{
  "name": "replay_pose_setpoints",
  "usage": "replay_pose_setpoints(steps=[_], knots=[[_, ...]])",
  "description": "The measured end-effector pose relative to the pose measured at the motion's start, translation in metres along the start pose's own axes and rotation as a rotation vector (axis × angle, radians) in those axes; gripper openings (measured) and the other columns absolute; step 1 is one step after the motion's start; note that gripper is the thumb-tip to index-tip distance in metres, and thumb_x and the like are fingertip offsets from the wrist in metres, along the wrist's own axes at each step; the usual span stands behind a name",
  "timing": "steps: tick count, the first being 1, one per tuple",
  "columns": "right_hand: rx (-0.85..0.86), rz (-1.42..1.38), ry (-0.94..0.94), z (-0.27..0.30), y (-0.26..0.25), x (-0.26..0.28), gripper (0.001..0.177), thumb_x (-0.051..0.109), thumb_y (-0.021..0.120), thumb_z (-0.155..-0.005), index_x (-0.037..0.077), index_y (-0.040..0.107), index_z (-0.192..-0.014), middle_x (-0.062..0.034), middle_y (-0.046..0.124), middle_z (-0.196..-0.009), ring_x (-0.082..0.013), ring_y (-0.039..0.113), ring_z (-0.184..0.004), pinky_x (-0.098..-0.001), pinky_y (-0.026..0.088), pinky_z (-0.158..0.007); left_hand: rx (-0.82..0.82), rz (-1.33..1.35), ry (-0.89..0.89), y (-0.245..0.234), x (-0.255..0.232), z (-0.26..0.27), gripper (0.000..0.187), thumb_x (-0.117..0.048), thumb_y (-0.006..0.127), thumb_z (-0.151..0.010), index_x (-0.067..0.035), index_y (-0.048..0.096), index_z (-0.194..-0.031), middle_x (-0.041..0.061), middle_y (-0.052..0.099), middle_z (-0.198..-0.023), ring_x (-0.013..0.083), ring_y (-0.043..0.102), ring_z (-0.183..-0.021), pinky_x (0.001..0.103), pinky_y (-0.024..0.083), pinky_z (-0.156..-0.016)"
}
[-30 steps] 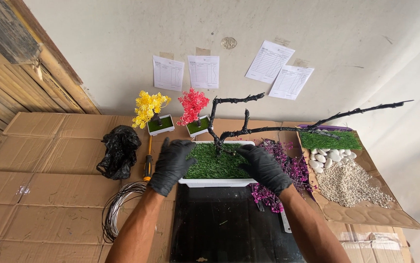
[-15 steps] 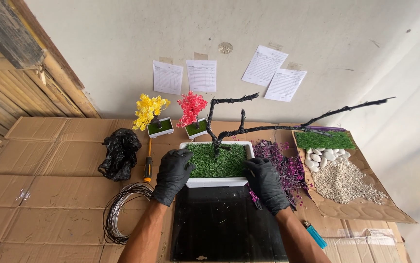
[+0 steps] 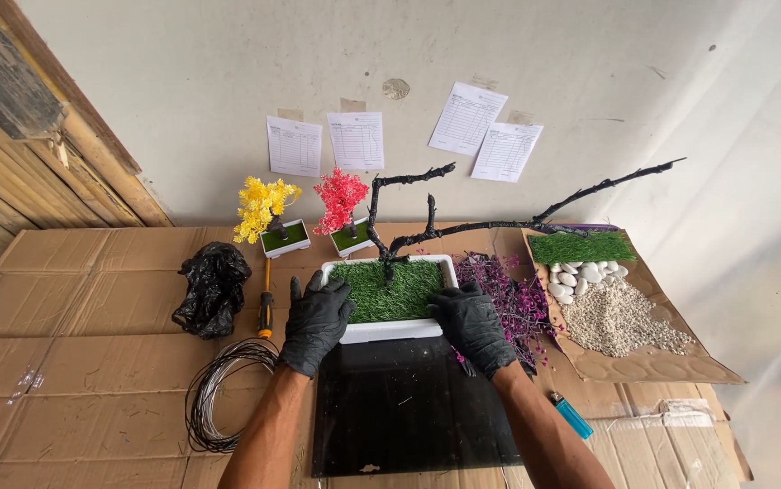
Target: The person arranges a miniature bonsai tree in a white rectangular pot. They remove a layer of artificial green grass, add small pebbles around the base of the tree, and then replace the grass layer. Finally, they place several white stones on top of the grass.
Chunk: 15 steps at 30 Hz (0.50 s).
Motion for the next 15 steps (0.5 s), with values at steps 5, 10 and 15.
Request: replay_pose_setpoints(steps=[5, 10, 15], knots=[[-0.150, -0.025, 0.022, 0.021, 0.009, -0.003, 0.027, 0.039, 0.076, -0.083, 0.030, 0.078, -0.108, -0.0054, 0.077, -0.105, -0.0370, 0.070, -0.099, -0.0417, 0.060, -0.078, -0.008, 0.071, -0.081, -0.027, -0.005, 0.004, 0.045, -0.059, 0.053, -0.101, -0.038, 0.063, -0.139, -0.008, 0.060, -0.147, 0.0222, 0.043, -0.147, 0.060, 0.009, -0.129], [-0.279, -0.029, -0.088, 0.039, 0.018, 0.006, 0.038, 0.040, 0.076, -0.083, 0.030, 0.073, -0.120, -0.0053, 0.075, -0.111, -0.0338, 0.069, -0.103, -0.0448, 0.058, -0.083, -0.082, 0.118, -0.152, -0.070, -0.031, 0.018, 0.042, -0.052, 0.056, -0.101, -0.035, 0.063, -0.139, -0.005, 0.063, -0.143, 0.0228, 0.054, -0.137, 0.058, 0.024, -0.125], [-0.218, 0.045, -0.156, 0.051, 0.015, 0.027, 0.051, 0.043, 0.074, -0.086, 0.022, 0.065, -0.131, -0.0077, 0.070, -0.120, -0.0335, 0.064, -0.115, -0.0489, 0.051, -0.095, -0.198, 0.143, -0.043, -0.051, -0.059, 0.050, 0.044, -0.052, 0.061, -0.098, -0.033, 0.064, -0.137, -0.004, 0.065, -0.139, 0.0188, 0.055, -0.134, 0.054, 0.012, -0.129]])
Point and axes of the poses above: each hand's wrist, its own z-axis away from the middle knuckle, its own y-axis out of the palm, x = y × z, the point moved 1 cm from there along -z, towards the middle knuckle
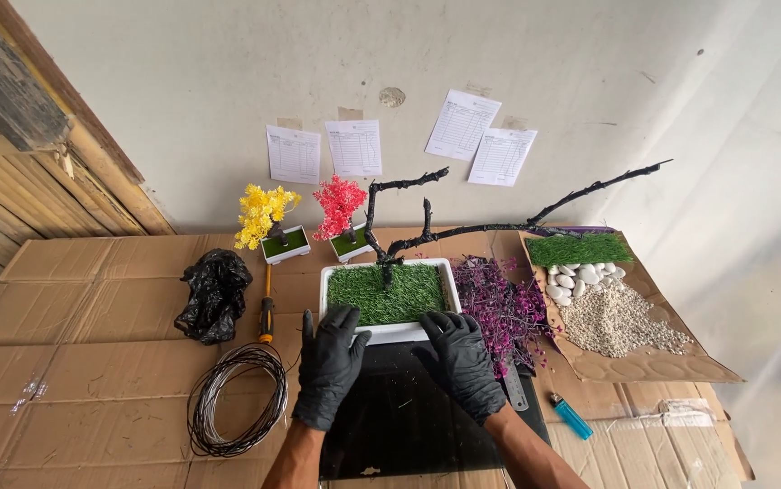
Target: The person arranges a miniature bonsai tree in a white rectangular pot. They remove a layer of artificial green grass, add small pebbles around the base of the tree, and then replace the grass layer. Finally, they place several white stones on top of the grass.
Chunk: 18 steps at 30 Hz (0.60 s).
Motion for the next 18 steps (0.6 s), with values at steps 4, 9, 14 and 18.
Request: replay_pose_setpoints(steps=[4, 9, 14, 18], knots=[[0.057, 0.081, 0.031, 0.000, -0.001, 0.010, 0.049, 0.047, 0.059, -0.097, 0.016, 0.062, -0.133, -0.0081, 0.063, -0.129, -0.0302, 0.057, -0.119, -0.0547, 0.033, -0.109, 0.013, -0.016, 0.103, -0.012, -0.014, 0.008, 0.043, -0.043, 0.063, -0.097, -0.016, 0.070, -0.129, 0.005, 0.069, -0.133, 0.0280, 0.059, -0.131, 0.063, 0.010, -0.126], [0.080, 0.053, 0.062, -0.002, 0.005, 0.005, 0.051, 0.049, 0.060, -0.095, 0.016, 0.062, -0.133, -0.0076, 0.063, -0.130, -0.0311, 0.058, -0.119, -0.0609, 0.029, -0.111, -0.036, -0.043, 0.129, -0.023, -0.022, -0.002, 0.041, -0.046, 0.067, -0.094, -0.015, 0.073, -0.120, 0.004, 0.072, -0.125, 0.0280, 0.062, -0.125, 0.069, 0.010, -0.124], [0.218, 0.112, 0.094, -0.023, -0.004, 0.009, 0.074, 0.068, 0.062, -0.087, 0.017, 0.058, -0.140, -0.0092, 0.061, -0.142, -0.0264, 0.055, -0.132, -0.0614, 0.017, -0.118, -0.073, -0.049, 0.107, -0.031, -0.028, -0.021, 0.049, -0.052, 0.066, -0.094, -0.013, 0.073, -0.122, 0.007, 0.072, -0.127, 0.0314, 0.063, -0.125, 0.069, 0.008, -0.125], [0.152, 0.117, 0.008, -0.019, 0.021, -0.007, 0.085, 0.069, 0.073, -0.079, 0.013, 0.056, -0.140, -0.0126, 0.058, -0.143, -0.0347, 0.056, -0.129, -0.0699, 0.018, -0.116, -0.010, -0.136, 0.102, -0.024, -0.024, -0.025, 0.056, -0.060, 0.056, -0.097, -0.013, 0.073, -0.123, 0.009, 0.071, -0.129, 0.0331, 0.063, -0.124, 0.072, 0.006, -0.123]])
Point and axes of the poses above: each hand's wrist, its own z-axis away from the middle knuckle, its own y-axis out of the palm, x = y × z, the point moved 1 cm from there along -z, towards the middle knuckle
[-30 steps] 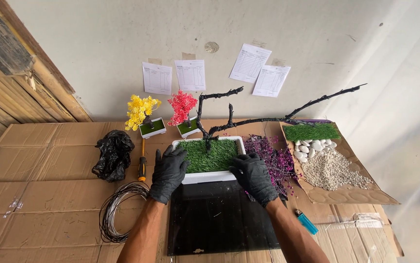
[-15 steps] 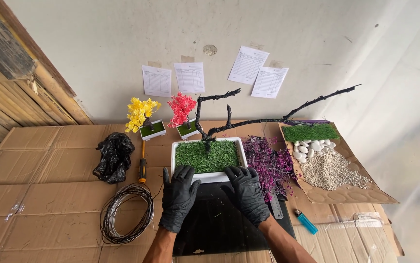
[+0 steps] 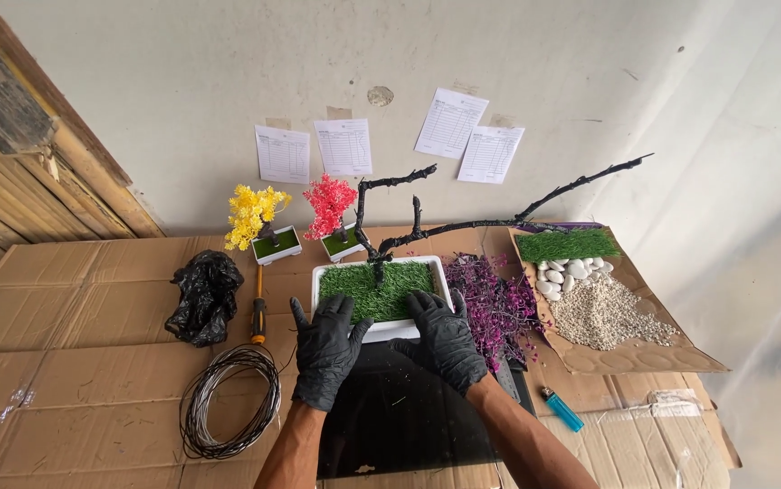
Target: The person arranges a miniature bonsai tree in a white rectangular pot. They remove a layer of artificial green grass, add small pebbles around the base of the tree, and then replace the grass layer. Finally, they place several white stones on top of the grass.
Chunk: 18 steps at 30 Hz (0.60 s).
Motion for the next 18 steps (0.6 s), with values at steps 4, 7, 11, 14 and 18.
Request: replay_pose_setpoints(steps=[4, 7, 11, 14, 18], knots=[[-0.089, -0.043, -0.044, 0.003, 0.003, -0.002, 0.093, 0.065, 0.080, -0.074, 0.010, 0.053, -0.144, -0.0140, 0.060, -0.141, -0.0343, 0.058, -0.129, -0.0736, 0.017, -0.115, 0.027, 0.026, -0.017, -0.002, -0.002, 0.001, 0.050, -0.055, 0.055, -0.098, -0.014, 0.074, -0.119, 0.005, 0.072, -0.126, 0.0262, 0.064, -0.122, 0.073, 0.006, -0.122], [-0.005, -0.164, 0.049, -0.004, -0.033, 0.003, 0.090, 0.068, 0.070, -0.079, 0.009, 0.054, -0.144, -0.0162, 0.059, -0.142, -0.0354, 0.055, -0.132, -0.0736, 0.012, -0.114, 0.095, 0.045, -0.050, 0.004, -0.003, 0.001, 0.048, -0.053, 0.055, -0.097, -0.017, 0.072, -0.124, 0.003, 0.069, -0.133, 0.0247, 0.061, -0.127, 0.075, 0.004, -0.121], [-0.229, -0.425, 0.256, -0.011, -0.054, -0.027, 0.047, 0.033, 0.077, -0.086, 0.007, 0.069, -0.124, -0.0126, 0.075, -0.119, -0.0313, 0.072, -0.105, -0.0429, 0.055, -0.094, 0.215, 0.063, -0.145, 0.006, 0.002, 0.014, 0.053, -0.055, 0.059, -0.092, -0.025, 0.065, -0.136, 0.002, 0.056, -0.151, 0.0255, 0.042, -0.149, 0.073, -0.008, -0.124], [-0.202, -0.473, 0.739, -0.005, -0.068, -0.085, 0.019, 0.005, 0.066, -0.093, 0.016, 0.076, -0.106, -0.0028, 0.080, -0.098, -0.0161, 0.075, -0.085, -0.0332, 0.063, -0.078, 0.035, 0.121, -0.180, -0.003, -0.004, 0.036, 0.051, -0.050, 0.064, -0.091, -0.020, 0.069, -0.132, 0.000, 0.062, -0.145, 0.0244, 0.051, -0.143, 0.068, 0.000, -0.129], [-0.299, -0.209, 0.842, 0.015, -0.007, -0.222, 0.029, 0.018, 0.063, -0.091, 0.019, 0.075, -0.117, -0.0087, 0.077, -0.109, -0.0331, 0.071, -0.098, -0.0479, 0.053, -0.083, -0.067, 0.167, -0.167, -0.003, -0.006, 0.050, 0.048, -0.042, 0.074, -0.085, -0.022, 0.071, -0.129, 0.003, 0.065, -0.142, 0.0305, 0.056, -0.139, 0.071, 0.012, -0.127]])
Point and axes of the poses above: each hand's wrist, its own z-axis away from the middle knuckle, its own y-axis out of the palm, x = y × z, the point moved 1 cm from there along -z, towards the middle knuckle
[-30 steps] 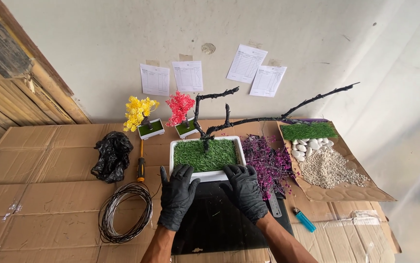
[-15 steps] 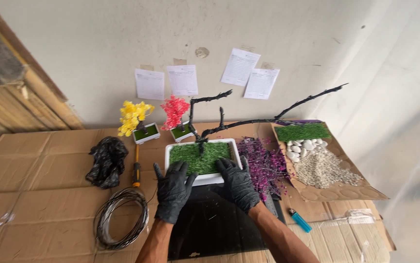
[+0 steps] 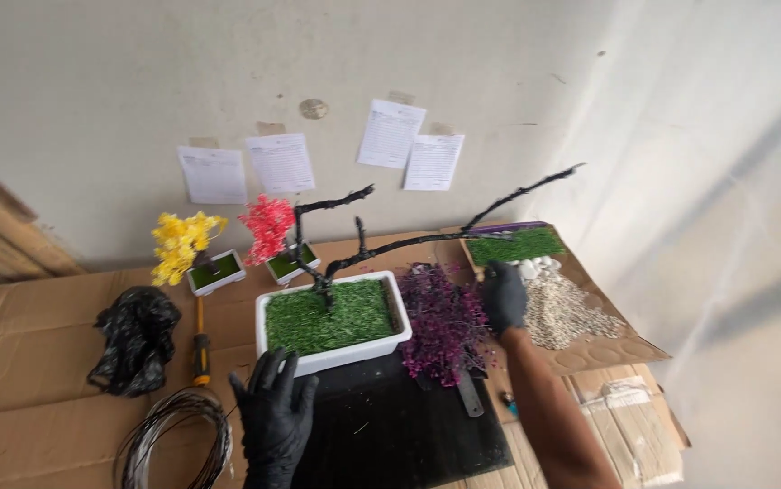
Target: The person arranges a miniature bonsai tree in a white rectangular pot. They remove a layer of artificial green grass, add small pebbles around the base of the tree, and then replace the grass layer. Finally, they place several white stones on top of the grass.
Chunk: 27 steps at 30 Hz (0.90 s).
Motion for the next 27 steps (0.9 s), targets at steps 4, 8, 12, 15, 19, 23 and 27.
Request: replay_pose_setpoints(steps=[4, 8, 12, 15, 19, 23, 27], knots=[[0.094, 0.346, 0.044, -0.043, 0.022, -0.047, 0.036, 0.046, 0.066, -0.085, 0.014, 0.079, -0.094, -0.0210, 0.074, -0.095, -0.0464, 0.068, -0.094, -0.0542, 0.053, -0.079, -0.042, 0.037, 0.030, -0.001, -0.007, 0.004, 0.041, -0.034, 0.075, -0.087, -0.018, 0.071, -0.125, 0.003, 0.066, -0.138, 0.0303, 0.056, -0.135, 0.071, 0.018, -0.123], [0.109, 0.464, 0.152, -0.048, 0.015, -0.023, 0.033, 0.029, 0.059, -0.088, 0.004, 0.080, -0.091, -0.0238, 0.075, -0.090, -0.0482, 0.072, -0.087, -0.0548, 0.057, -0.070, -0.038, 0.090, -0.023, 0.004, -0.002, 0.007, 0.039, -0.033, 0.074, -0.089, -0.019, 0.072, -0.126, 0.000, 0.065, -0.141, 0.0270, 0.054, -0.139, 0.069, 0.011, -0.124], [0.097, 0.474, 0.305, -0.051, 0.017, -0.019, 0.045, 0.041, 0.075, -0.090, -0.003, 0.077, -0.104, -0.0249, 0.070, -0.107, -0.0464, 0.072, -0.096, -0.0544, 0.060, -0.076, -0.057, 0.111, -0.014, 0.008, 0.002, 0.016, 0.045, -0.032, 0.073, -0.091, -0.018, 0.068, -0.133, 0.000, 0.062, -0.146, 0.0266, 0.050, -0.143, 0.066, 0.010, -0.126], [0.117, 0.466, 0.257, -0.061, 0.018, -0.031, 0.040, 0.039, 0.076, -0.091, -0.001, 0.078, -0.094, -0.0257, 0.076, -0.094, -0.0474, 0.072, -0.087, -0.0536, 0.058, -0.073, -0.049, 0.115, -0.023, 0.011, 0.001, 0.014, 0.046, -0.028, 0.071, -0.091, -0.019, 0.066, -0.136, -0.001, 0.062, -0.146, 0.0247, 0.049, -0.144, 0.065, 0.011, -0.126], [0.228, 0.415, 0.357, -0.062, 0.005, -0.024, 0.030, 0.033, 0.076, -0.088, 0.006, 0.075, -0.101, -0.0243, 0.076, -0.098, -0.0454, 0.072, -0.091, -0.0523, 0.056, -0.079, -0.088, 0.139, -0.067, 0.010, -0.006, 0.016, 0.043, -0.025, 0.072, -0.090, -0.019, 0.068, -0.132, -0.001, 0.064, -0.143, 0.0264, 0.052, -0.142, 0.066, 0.010, -0.125], [0.273, 0.431, 0.432, -0.075, 0.007, -0.030, 0.029, 0.039, 0.079, -0.079, 0.014, 0.082, -0.093, -0.0172, 0.078, -0.088, -0.0410, 0.074, -0.085, -0.0482, 0.058, -0.074, -0.115, 0.098, -0.058, 0.009, -0.011, 0.012, 0.041, -0.027, 0.070, -0.093, -0.016, 0.067, -0.133, 0.001, 0.063, -0.142, 0.0264, 0.051, -0.142, 0.067, 0.008, -0.126], [0.291, 0.435, 0.431, -0.077, 0.008, -0.041, 0.022, 0.024, 0.068, -0.086, 0.009, 0.080, -0.098, -0.0217, 0.077, -0.092, -0.0447, 0.072, -0.089, -0.0509, 0.058, -0.077, -0.113, 0.105, -0.075, -0.002, -0.018, 0.009, 0.041, -0.027, 0.069, -0.094, -0.017, 0.067, -0.134, 0.001, 0.063, -0.144, 0.0253, 0.051, -0.142, 0.066, 0.008, -0.126]])
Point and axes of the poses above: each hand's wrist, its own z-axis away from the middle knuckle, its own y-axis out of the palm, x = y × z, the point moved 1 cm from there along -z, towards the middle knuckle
